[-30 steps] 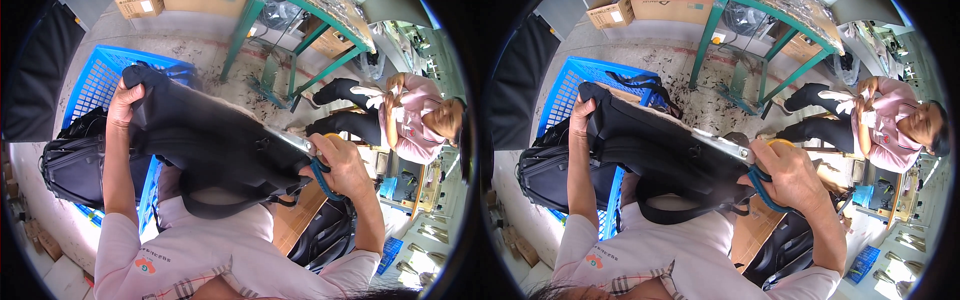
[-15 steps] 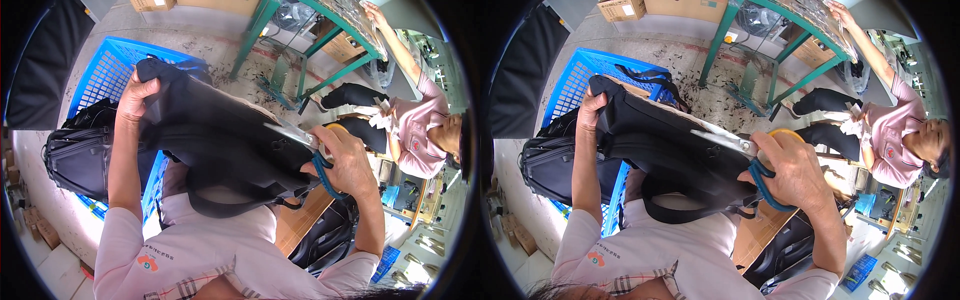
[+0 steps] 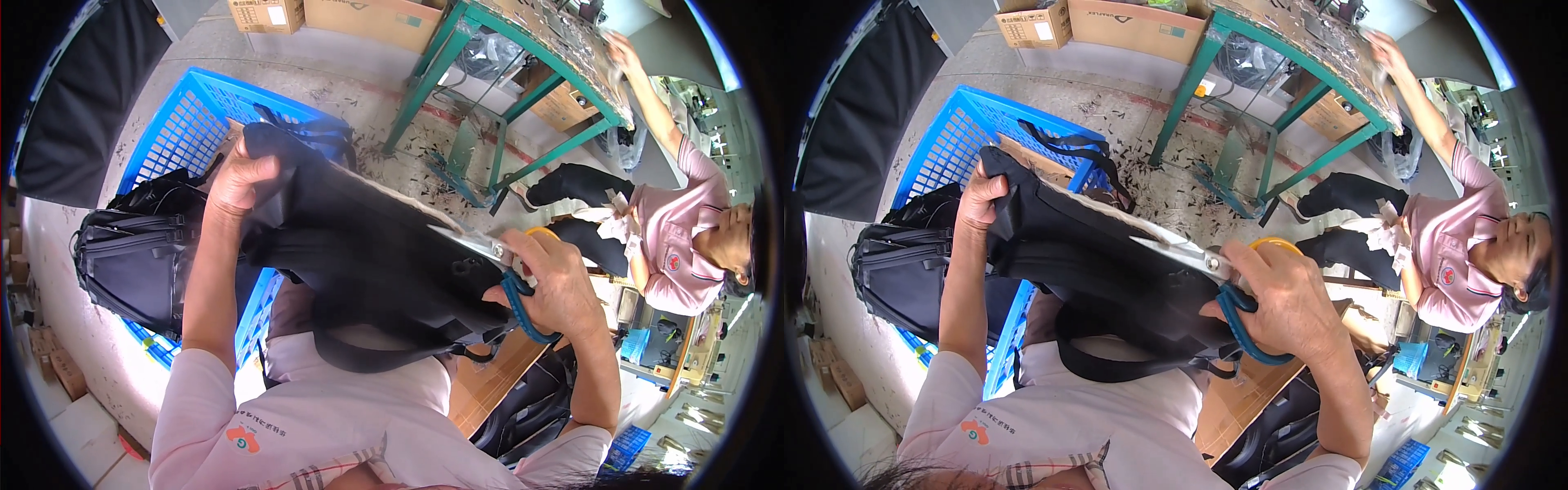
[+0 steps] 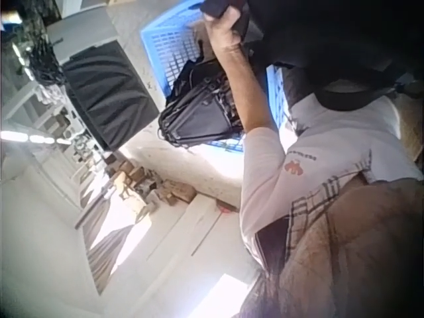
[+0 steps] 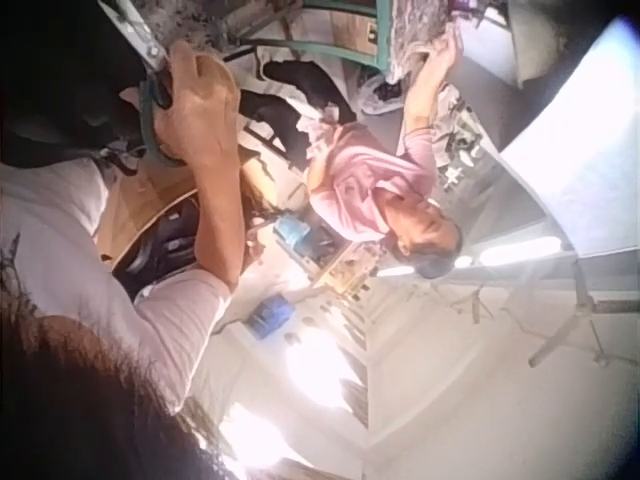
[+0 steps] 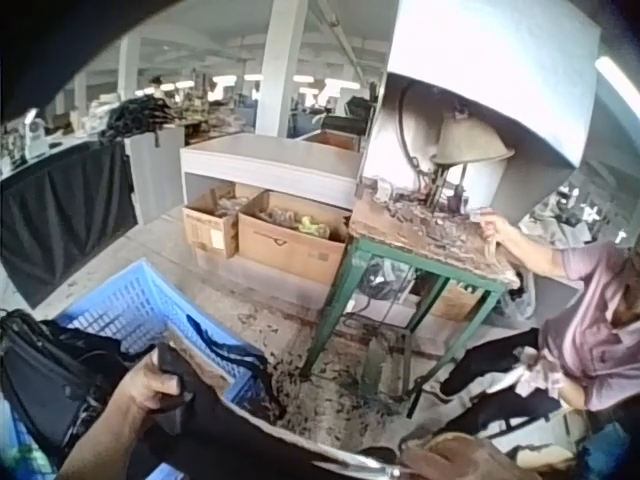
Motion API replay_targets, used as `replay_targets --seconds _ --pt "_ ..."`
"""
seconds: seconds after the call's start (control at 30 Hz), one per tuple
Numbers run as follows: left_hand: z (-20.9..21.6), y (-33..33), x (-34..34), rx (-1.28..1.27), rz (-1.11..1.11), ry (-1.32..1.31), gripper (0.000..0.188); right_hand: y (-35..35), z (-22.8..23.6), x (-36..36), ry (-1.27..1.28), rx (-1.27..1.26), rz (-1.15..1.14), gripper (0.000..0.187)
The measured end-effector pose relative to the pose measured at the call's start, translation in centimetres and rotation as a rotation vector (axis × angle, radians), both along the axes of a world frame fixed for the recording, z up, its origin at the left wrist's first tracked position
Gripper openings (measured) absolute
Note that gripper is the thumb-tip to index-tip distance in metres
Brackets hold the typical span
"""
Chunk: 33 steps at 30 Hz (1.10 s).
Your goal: The recorder is using scissors to trim excess material from black fabric bags.
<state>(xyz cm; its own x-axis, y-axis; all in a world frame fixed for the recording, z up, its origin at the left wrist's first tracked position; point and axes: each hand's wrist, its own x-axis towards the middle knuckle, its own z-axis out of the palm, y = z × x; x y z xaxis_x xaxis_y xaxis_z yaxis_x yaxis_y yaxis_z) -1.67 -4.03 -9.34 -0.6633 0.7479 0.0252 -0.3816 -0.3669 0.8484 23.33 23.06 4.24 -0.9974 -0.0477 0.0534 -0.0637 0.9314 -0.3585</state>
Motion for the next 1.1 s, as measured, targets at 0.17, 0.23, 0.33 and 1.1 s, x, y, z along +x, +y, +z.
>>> replay_targets --seconds 0.17,0.23,0.33,1.1 --pt "0.3 0.3 0.5 0.018 0.032 0.002 0.046 0.2 -1.1 0.7 0.022 0.016 0.019 0.049" --pt "0.3 0.2 0.4 0.012 0.018 -0.018 0.046 0.2 -1.0 0.6 0.007 -0.014 0.004 0.05" --pt "0.7 0.3 0.6 0.01 -0.007 -0.011 0.047 -0.3 -0.6 -0.4 -0.001 -0.028 -0.017 0.05" --pt "1.6 -0.2 1.6 -0.161 0.098 0.224 0.048 -0.6 -1.1 -2.1 0.016 0.05 0.1 0.048"
